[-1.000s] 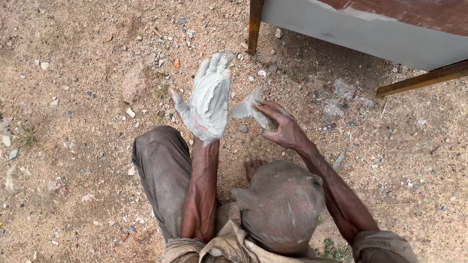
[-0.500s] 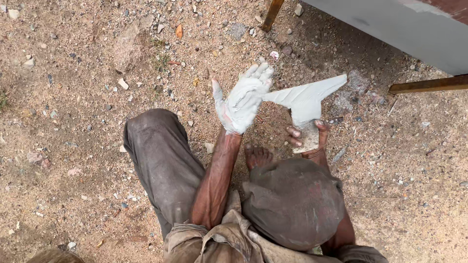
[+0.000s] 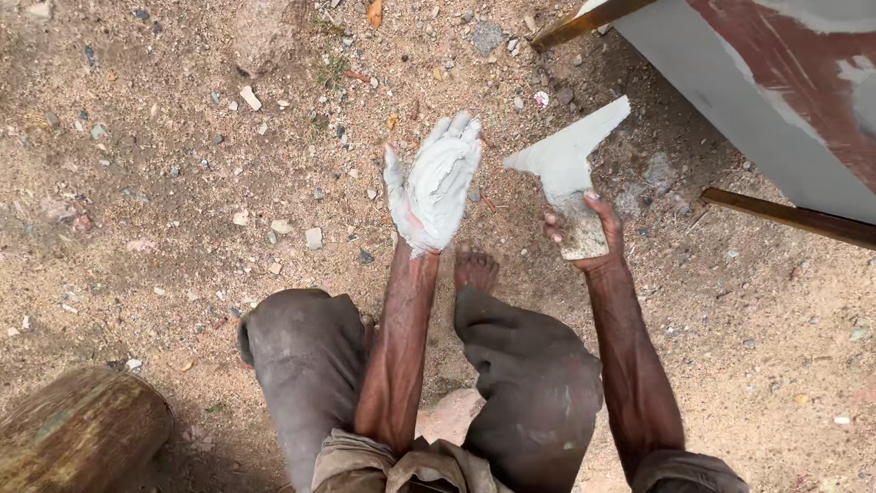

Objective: The person kneels on the ground and uses a trowel to apply white plaster to the lower edge of a reddish-brown metal cabinet. They repeatedly scoop plaster from their left hand onto the trowel and smooth it along the cabinet's bottom frame.

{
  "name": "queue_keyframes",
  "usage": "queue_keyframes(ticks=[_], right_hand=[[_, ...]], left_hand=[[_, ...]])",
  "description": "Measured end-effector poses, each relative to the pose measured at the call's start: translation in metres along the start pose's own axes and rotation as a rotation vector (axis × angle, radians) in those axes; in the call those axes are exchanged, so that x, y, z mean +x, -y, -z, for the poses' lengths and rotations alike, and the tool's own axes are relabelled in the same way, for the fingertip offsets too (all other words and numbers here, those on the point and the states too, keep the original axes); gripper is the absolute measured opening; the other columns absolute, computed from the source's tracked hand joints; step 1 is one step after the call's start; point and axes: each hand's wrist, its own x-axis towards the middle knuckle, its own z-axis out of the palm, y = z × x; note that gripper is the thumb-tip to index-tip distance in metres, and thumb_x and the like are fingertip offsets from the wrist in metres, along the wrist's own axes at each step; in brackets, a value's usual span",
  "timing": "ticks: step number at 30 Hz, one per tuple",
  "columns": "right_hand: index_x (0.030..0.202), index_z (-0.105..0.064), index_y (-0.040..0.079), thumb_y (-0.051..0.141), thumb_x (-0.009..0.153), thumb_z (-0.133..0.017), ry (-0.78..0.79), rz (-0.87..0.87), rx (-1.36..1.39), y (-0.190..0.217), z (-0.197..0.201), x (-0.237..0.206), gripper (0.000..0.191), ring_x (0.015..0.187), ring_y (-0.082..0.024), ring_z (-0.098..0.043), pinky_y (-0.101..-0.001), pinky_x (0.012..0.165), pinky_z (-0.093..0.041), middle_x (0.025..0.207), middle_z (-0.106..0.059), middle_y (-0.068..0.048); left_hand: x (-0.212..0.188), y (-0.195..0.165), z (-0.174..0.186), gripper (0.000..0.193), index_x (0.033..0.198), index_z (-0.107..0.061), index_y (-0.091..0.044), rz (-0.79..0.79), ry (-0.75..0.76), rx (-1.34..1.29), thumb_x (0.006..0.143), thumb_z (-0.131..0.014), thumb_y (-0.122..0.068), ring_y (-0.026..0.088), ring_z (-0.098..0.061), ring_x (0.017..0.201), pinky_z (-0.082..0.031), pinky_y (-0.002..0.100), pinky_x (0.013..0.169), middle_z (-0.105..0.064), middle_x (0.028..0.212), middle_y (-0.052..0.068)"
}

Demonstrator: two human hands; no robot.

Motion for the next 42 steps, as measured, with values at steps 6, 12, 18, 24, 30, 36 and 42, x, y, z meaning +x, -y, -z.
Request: queue_keyframes(ticks=[6, 12, 18, 24, 30, 36, 42], right_hand=[[0.143, -0.047, 0.006, 0.022, 0.095, -0.070, 0.050, -0.099, -0.035, 0.003, -0.120, -0.086, 0.056, 0.079, -0.023, -0.059, -0.0358, 0.056, -0.054, 0.111, -0.060, -0.014], [0.161, -0.037, 0.007, 0.021, 0.096, -0.068, 0.268, -0.079, -0.238, 0.037, -0.288, -0.223, 0.073, 0.079, -0.020, -0.058, -0.0363, 0.058, -0.053, 0.113, -0.059, -0.013], [0.158, -0.036, 0.002, 0.019, 0.099, -0.063, 0.368, 0.014, -0.149, 0.094, -0.447, -0.342, 0.066, 0.075, -0.019, -0.056, -0.0301, 0.050, -0.051, 0.109, -0.059, -0.019], [0.155, -0.038, 0.002, 0.021, 0.094, -0.065, 0.515, -0.189, -0.189, 0.148, -0.543, -0.414, 0.069, 0.065, -0.013, -0.051, -0.0230, 0.042, -0.046, 0.105, -0.059, -0.021], [0.140, -0.048, -0.002, 0.041, 0.097, -0.065, 0.857, -0.456, 0.439, 0.142, -0.616, -0.472, 0.063, 0.061, -0.010, -0.054, -0.0183, 0.048, -0.036, 0.126, -0.063, -0.025], [0.153, -0.050, 0.006, 0.053, 0.097, -0.060, 0.872, -0.706, 0.622, 0.121, -0.664, -0.480, 0.073, 0.070, -0.015, -0.050, -0.0215, 0.041, -0.033, 0.148, -0.059, -0.020], [0.153, -0.046, 0.007, 0.059, 0.094, -0.056, 0.934, -0.789, 0.630, 0.096, -0.718, -0.424, 0.079, 0.059, -0.012, -0.045, -0.0226, 0.037, -0.033, 0.121, -0.063, -0.020]], left_hand=[[-0.056, -0.017, -0.114, 0.090, 0.162, -0.024, 0.004, 0.051, -0.026, 0.164, 0.105, -0.041, -0.064, 0.039, -0.032, 0.153, -0.028, 0.050, 0.130, -0.028, 0.167, 0.025], [-0.108, -0.008, -0.289, 0.100, 0.164, -0.025, 0.005, 0.206, 0.002, 0.364, 0.102, -0.039, -0.072, 0.038, -0.034, 0.157, -0.032, 0.045, 0.133, -0.031, 0.169, 0.025], [-0.154, 0.036, -0.486, 0.102, 0.163, -0.027, 0.004, 0.333, 0.236, 0.938, 0.100, -0.038, -0.076, 0.036, -0.036, 0.156, -0.032, 0.045, 0.131, -0.032, 0.168, 0.025], [-0.178, 0.080, -0.638, 0.101, 0.162, -0.030, 0.004, 0.322, 0.452, 1.122, 0.100, -0.039, -0.075, 0.037, -0.038, 0.154, -0.033, 0.047, 0.130, -0.035, 0.166, 0.026], [-0.208, 0.100, -0.727, 0.100, 0.160, -0.032, 0.005, 0.309, 0.540, 1.107, 0.100, -0.040, -0.074, 0.037, -0.041, 0.152, -0.034, 0.048, 0.129, -0.037, 0.163, 0.027], [-0.191, 0.081, -0.771, 0.098, 0.159, -0.034, 0.006, 0.204, 0.570, 0.731, 0.101, -0.042, -0.073, 0.038, -0.043, 0.150, -0.035, 0.050, 0.128, -0.040, 0.161, 0.028], [-0.113, 0.023, -0.805, 0.097, 0.157, -0.037, 0.007, 0.249, 0.631, 0.332, 0.101, -0.043, -0.073, 0.038, -0.046, 0.148, -0.036, 0.051, 0.127, -0.042, 0.159, 0.029]])
